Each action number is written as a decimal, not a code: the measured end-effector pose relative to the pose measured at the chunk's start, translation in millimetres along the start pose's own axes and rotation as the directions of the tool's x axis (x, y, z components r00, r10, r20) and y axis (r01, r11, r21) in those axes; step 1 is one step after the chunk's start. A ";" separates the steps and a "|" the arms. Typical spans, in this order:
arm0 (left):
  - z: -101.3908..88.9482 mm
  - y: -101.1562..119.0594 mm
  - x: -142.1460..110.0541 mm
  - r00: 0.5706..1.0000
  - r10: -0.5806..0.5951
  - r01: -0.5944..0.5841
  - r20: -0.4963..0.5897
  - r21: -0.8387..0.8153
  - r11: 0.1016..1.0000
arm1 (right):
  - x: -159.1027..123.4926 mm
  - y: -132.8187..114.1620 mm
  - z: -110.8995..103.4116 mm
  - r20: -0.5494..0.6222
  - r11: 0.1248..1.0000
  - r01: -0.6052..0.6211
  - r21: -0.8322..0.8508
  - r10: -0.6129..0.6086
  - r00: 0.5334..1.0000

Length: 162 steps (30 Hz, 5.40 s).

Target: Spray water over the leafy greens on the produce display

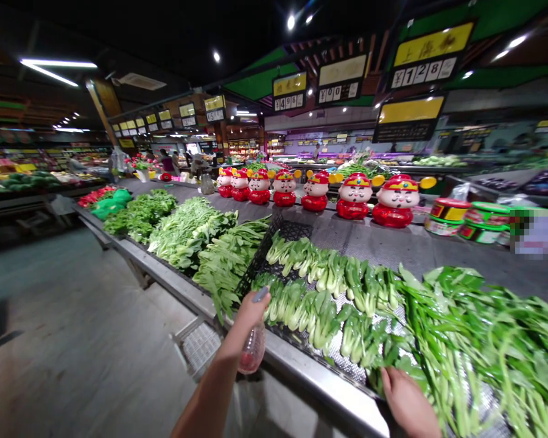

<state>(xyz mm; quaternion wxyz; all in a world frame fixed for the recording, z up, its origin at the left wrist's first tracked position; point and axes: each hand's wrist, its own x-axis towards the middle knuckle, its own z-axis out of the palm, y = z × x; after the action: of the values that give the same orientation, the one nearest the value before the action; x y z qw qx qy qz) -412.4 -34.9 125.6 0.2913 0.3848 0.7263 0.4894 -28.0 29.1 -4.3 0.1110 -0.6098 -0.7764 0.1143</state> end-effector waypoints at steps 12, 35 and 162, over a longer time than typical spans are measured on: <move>-8.3 -19.3 -18.3 1.000 -0.014 0.014 0.004 -0.020 1.000 | -0.9 -5.4 -4.7 0.009 0.996 0.000 -0.087 0.001 1.000; -19.1 -55.3 -18.2 0.993 0.059 -0.039 -0.106 0.178 0.983 | -1.4 -8.9 -7.2 0.022 0.989 -0.005 -0.151 0.009 1.000; 142.7 91.2 -53.2 0.961 0.213 -0.230 0.178 0.080 0.970 | -8.5 97.7 -15.9 -0.185 0.979 -0.024 0.201 0.062 0.981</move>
<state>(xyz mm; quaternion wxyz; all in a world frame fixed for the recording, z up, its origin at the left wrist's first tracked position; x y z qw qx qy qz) -245.0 10.1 163.2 0.2752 0.5176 0.6750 0.4480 69.0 44.0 -20.0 0.2422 -0.6204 -0.7337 0.1347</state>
